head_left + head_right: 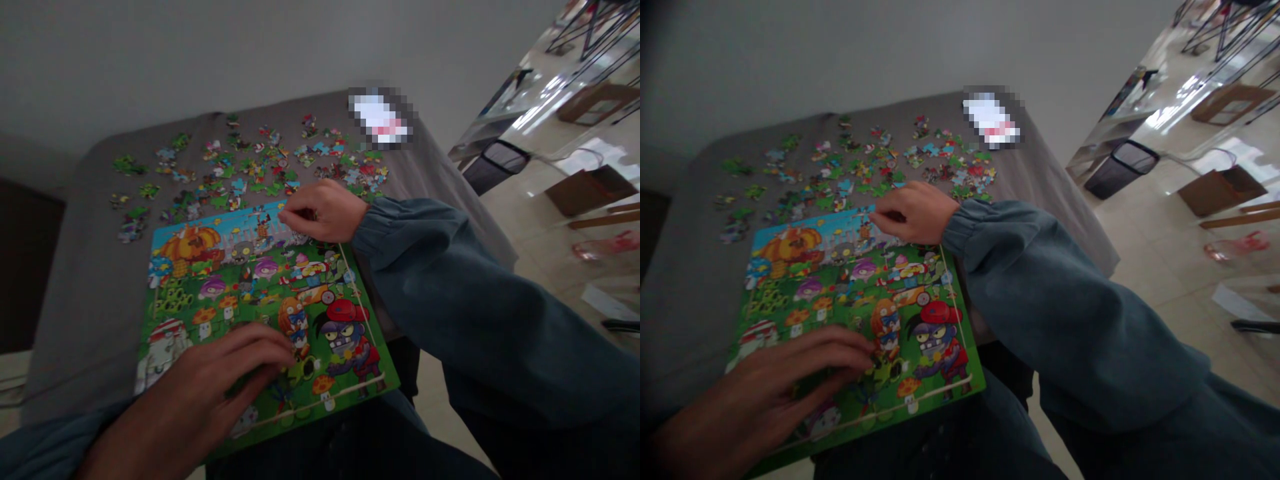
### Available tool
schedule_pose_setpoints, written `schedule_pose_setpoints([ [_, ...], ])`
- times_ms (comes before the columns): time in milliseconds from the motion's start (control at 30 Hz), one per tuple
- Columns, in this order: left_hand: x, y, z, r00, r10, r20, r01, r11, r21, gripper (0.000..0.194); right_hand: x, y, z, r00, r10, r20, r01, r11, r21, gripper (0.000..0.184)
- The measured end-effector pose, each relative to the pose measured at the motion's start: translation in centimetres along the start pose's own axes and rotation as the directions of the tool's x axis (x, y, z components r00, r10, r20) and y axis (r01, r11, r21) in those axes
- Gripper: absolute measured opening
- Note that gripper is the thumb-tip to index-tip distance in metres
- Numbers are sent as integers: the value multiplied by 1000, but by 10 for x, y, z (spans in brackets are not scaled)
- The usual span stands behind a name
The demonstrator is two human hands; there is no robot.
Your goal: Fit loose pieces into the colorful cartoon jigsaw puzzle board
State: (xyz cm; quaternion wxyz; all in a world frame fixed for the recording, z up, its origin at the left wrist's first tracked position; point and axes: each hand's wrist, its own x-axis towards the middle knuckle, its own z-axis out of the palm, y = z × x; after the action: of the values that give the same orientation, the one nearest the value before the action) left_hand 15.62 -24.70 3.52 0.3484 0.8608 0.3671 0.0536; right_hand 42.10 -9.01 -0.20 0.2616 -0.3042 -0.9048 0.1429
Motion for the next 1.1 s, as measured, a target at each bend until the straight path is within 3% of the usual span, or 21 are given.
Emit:
schedule_pose_setpoints([
  [100,-13,-3,2,994,107,2,-105,977,184,25,0,0,0,1000,-8,-8,8,1000,-1,39],
  [233,-27,-11,10,966,256,33,-244,861,446,44,0,0,0,1000,-17,-17,16,1000,-3,38],
  [333,-36,-19,16,967,248,62,-243,814,527,50,0,-1,0,1000,1,1,-1,1000,-14,37],
  [433,-43,-27,19,976,206,70,-210,812,545,46,0,-3,-2,1000,15,23,-14,1000,-18,37],
  [533,-45,-30,18,972,220,87,-232,820,523,55,0,-3,-2,1000,6,26,-6,1000,-14,37],
  [733,-38,-24,16,972,227,61,-228,839,494,71,0,-2,-1,1000,10,25,-9,1000,-19,37],
  [933,-31,-17,18,970,214,118,-243,799,551,92,0,-2,-1,1000,10,30,-9,1000,-10,36],
  [1100,-29,-15,19,966,231,116,-256,790,557,95,0,-1,-1,1000,2,22,-2,1000,-15,37],
])
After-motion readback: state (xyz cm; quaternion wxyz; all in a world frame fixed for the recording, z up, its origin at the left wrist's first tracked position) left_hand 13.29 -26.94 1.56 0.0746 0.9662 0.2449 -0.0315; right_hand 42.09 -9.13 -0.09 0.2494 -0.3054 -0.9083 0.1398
